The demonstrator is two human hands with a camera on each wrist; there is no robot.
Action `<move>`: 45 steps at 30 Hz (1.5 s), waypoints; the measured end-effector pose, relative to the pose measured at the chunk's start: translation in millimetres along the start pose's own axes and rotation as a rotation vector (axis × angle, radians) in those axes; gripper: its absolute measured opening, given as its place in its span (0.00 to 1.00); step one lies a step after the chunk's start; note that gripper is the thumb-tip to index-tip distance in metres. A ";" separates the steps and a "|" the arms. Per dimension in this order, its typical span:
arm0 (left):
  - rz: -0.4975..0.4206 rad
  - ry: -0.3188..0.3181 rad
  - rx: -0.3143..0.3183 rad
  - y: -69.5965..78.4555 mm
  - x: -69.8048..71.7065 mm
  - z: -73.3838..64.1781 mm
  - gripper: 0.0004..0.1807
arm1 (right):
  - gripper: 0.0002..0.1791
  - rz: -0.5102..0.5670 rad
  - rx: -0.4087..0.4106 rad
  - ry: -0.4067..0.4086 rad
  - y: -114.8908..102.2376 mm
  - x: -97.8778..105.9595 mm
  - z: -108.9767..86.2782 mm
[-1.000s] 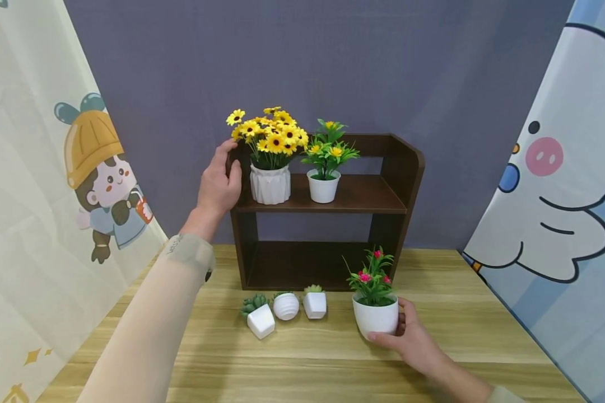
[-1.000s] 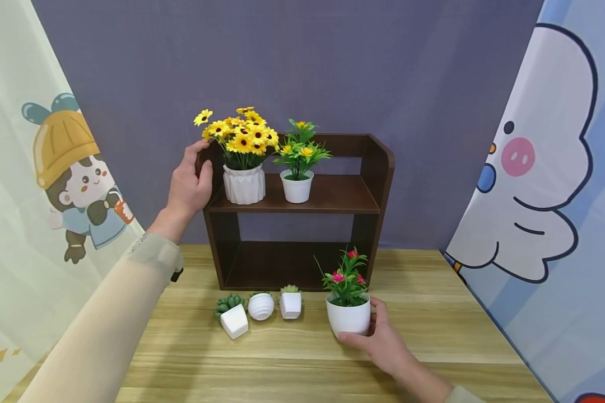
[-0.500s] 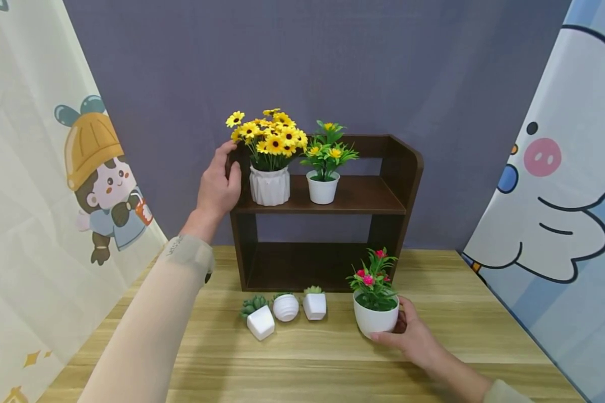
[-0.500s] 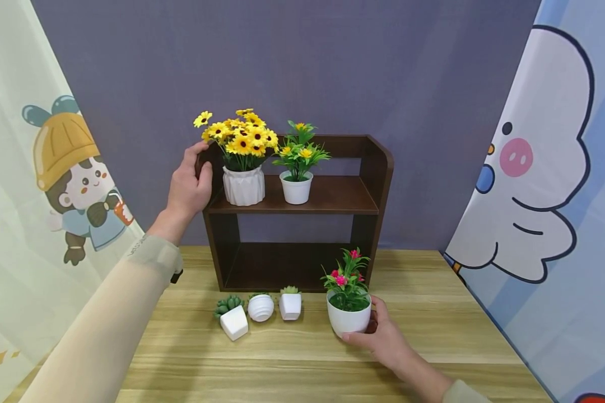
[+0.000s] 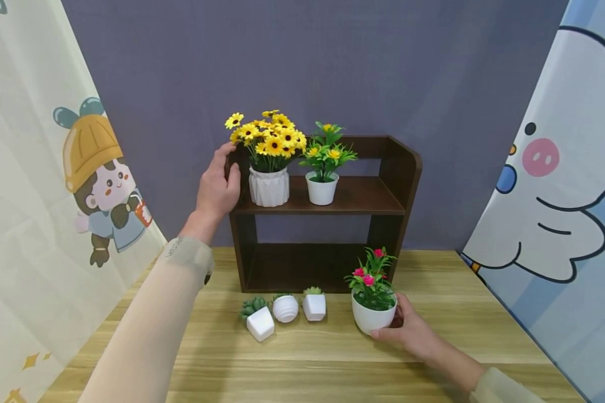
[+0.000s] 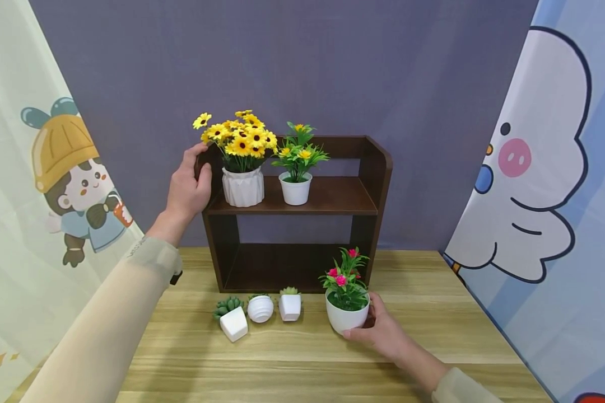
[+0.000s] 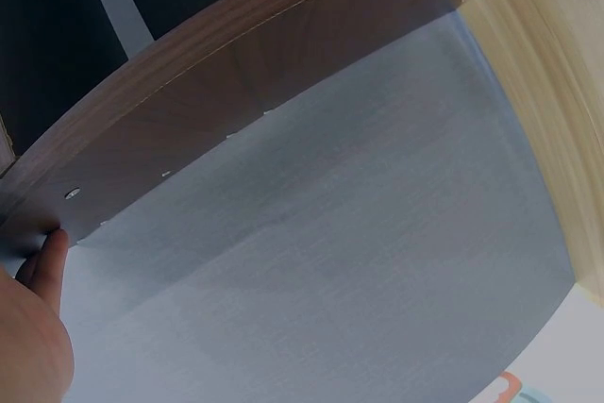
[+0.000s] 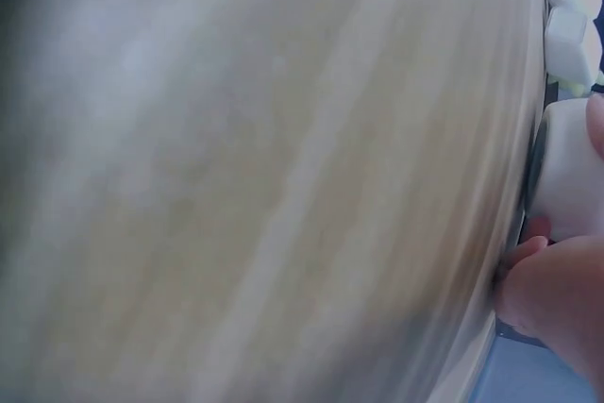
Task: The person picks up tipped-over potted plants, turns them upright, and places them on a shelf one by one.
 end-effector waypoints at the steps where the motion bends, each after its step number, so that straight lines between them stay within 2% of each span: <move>1: -0.002 -0.001 0.001 0.0 -0.4 -0.1 0.26 | 0.53 0.001 -0.003 0.000 0.6 0.1 0.7; 13: -0.003 -0.001 0.005 0.4 -0.3 -0.6 0.27 | 0.51 0.022 0.001 -0.037 0.7 -2.1 5.2; 25: -0.001 0.011 0.002 0.0 2.7 -0.7 0.26 | 0.61 -0.020 0.048 -0.039 -0.1 -6.2 10.4; 30: -0.006 -0.002 0.013 -0.1 0.5 -1.0 0.27 | 0.63 -0.030 0.044 -0.010 1.2 -7.2 10.0; 37: -0.014 -0.007 0.026 -0.7 0.1 -2.6 0.27 | 0.65 -0.100 0.023 0.025 0.5 -6.4 8.1; 40: -0.016 -0.007 0.025 -1.1 -0.7 -2.7 0.27 | 0.66 -0.062 0.020 -0.007 1.1 -5.6 7.5; 45: -0.015 0.008 0.006 0.5 0.1 -1.1 0.26 | 0.65 0.086 0.040 -0.121 2.8 -4.4 10.3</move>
Point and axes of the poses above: each hand's wrist, its own z-axis towards the middle knuckle, its own x-axis out of the back of the hand, y = z × x, the point moved 6 cm from there along z, towards the middle knuckle, and after that the axes turned 10 degrees about -x, right-handed, at the moved point
